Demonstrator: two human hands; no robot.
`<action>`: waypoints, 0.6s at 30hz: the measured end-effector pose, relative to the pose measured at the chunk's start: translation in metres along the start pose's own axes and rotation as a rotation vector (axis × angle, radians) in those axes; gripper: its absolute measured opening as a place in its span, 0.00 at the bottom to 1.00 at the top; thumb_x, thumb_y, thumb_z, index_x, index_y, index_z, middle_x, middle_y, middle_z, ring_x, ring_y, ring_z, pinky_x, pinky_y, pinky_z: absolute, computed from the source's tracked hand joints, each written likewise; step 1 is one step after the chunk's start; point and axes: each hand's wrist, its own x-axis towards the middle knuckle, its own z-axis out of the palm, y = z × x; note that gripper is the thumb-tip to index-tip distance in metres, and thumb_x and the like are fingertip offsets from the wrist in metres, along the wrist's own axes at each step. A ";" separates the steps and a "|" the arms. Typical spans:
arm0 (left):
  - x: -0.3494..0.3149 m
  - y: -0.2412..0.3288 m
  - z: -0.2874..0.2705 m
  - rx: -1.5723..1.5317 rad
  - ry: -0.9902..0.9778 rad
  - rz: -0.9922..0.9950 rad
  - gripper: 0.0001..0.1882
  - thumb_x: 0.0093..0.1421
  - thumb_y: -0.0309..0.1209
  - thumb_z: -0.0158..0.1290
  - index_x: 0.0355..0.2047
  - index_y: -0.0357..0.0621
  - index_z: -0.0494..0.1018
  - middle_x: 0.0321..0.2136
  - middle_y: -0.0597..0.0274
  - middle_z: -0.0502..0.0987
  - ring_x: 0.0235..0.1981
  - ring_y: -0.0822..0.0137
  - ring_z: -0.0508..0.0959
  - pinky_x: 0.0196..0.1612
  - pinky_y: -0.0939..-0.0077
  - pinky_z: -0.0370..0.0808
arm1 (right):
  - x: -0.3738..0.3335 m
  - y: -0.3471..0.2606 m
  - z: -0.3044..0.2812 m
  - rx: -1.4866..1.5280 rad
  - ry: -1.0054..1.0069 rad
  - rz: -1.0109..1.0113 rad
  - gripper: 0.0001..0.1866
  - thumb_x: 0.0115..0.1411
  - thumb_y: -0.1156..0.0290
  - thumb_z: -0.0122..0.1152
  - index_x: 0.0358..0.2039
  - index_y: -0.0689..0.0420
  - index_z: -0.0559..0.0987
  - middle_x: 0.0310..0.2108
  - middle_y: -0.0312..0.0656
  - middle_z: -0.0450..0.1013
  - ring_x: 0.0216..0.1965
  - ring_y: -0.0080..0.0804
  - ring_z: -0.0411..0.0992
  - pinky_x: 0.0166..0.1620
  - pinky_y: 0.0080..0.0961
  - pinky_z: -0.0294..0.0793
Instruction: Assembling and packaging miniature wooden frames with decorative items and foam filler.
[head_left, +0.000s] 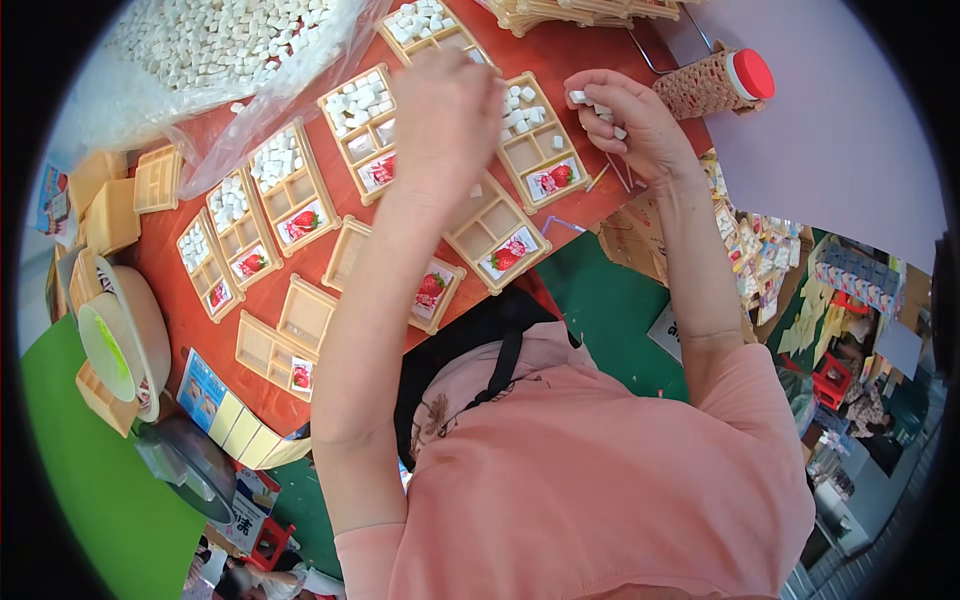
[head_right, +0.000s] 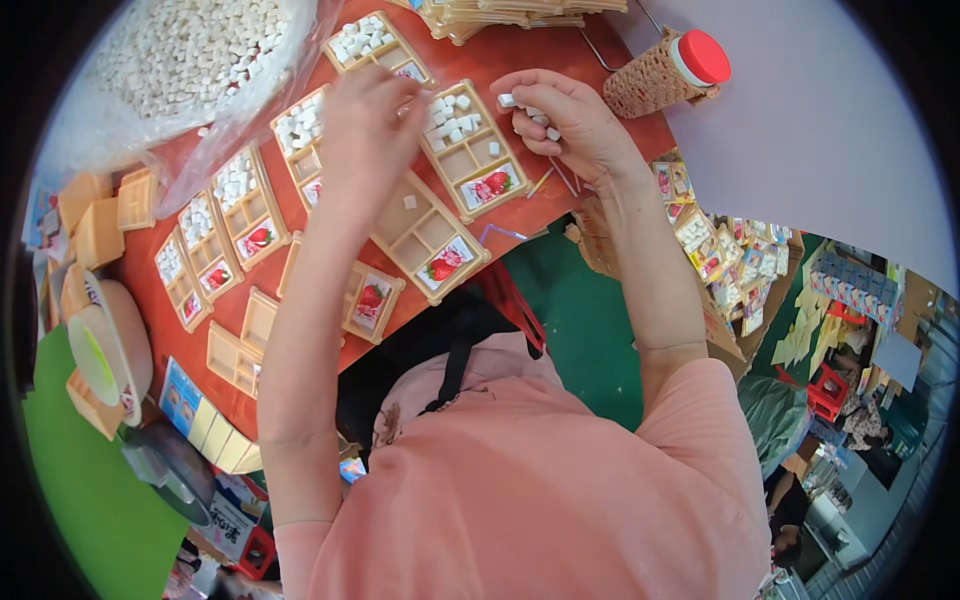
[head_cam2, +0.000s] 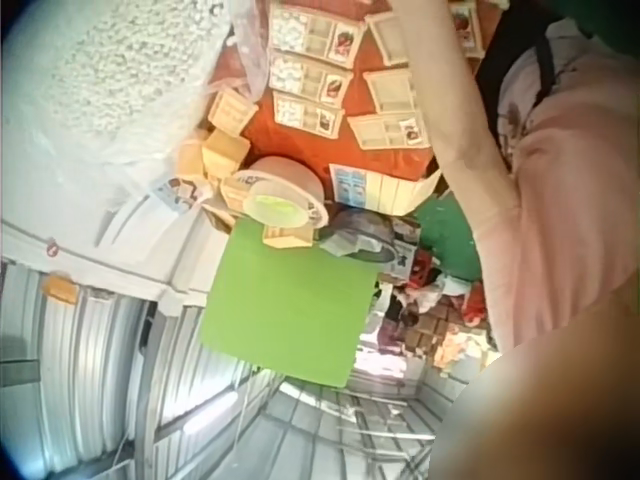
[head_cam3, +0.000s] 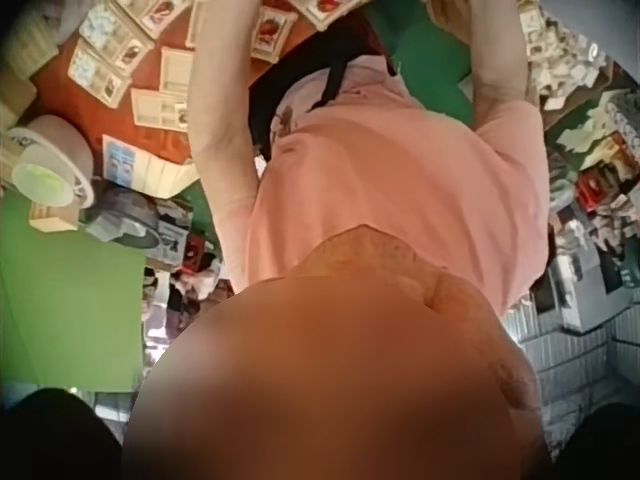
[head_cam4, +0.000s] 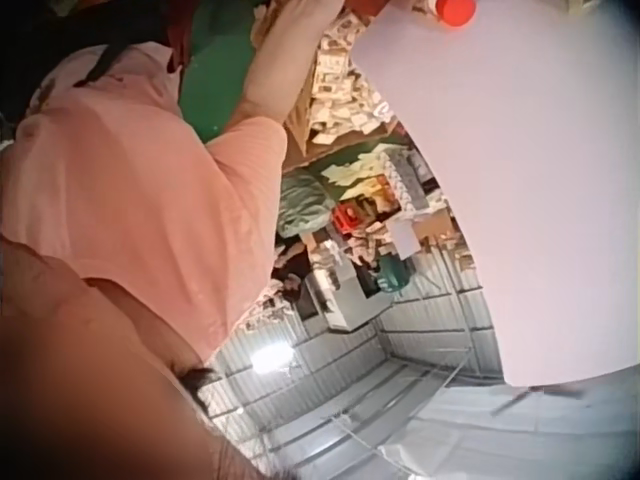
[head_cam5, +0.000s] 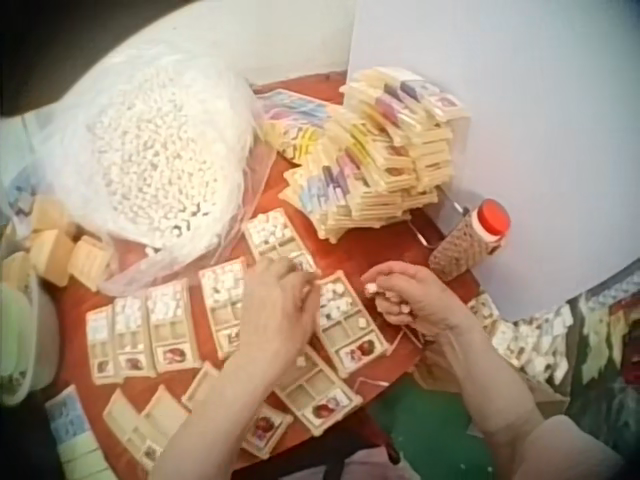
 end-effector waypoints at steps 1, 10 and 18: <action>-0.002 0.010 0.008 -0.089 -0.058 0.030 0.05 0.53 0.28 0.60 0.30 0.42 0.82 0.33 0.56 0.78 0.41 0.55 0.75 0.47 0.59 0.71 | -0.001 0.000 -0.001 0.032 -0.009 0.006 0.09 0.65 0.74 0.60 0.44 0.62 0.78 0.33 0.32 0.73 0.21 0.11 0.58 0.19 0.09 0.54; -0.025 0.021 0.014 -0.181 0.009 0.063 0.09 0.53 0.27 0.61 0.35 0.43 0.79 0.34 0.59 0.76 0.41 0.57 0.75 0.48 0.61 0.70 | -0.021 0.007 0.012 -0.711 0.028 -0.148 0.10 0.62 0.71 0.65 0.42 0.62 0.80 0.33 0.34 0.72 0.27 0.17 0.66 0.26 0.19 0.65; -0.049 0.042 -0.004 -0.010 -0.172 0.106 0.10 0.54 0.26 0.61 0.37 0.40 0.78 0.40 0.56 0.76 0.44 0.54 0.75 0.49 0.59 0.69 | -0.018 0.026 0.026 -1.383 0.110 -0.506 0.07 0.59 0.75 0.62 0.35 0.64 0.78 0.33 0.50 0.72 0.35 0.48 0.74 0.39 0.37 0.74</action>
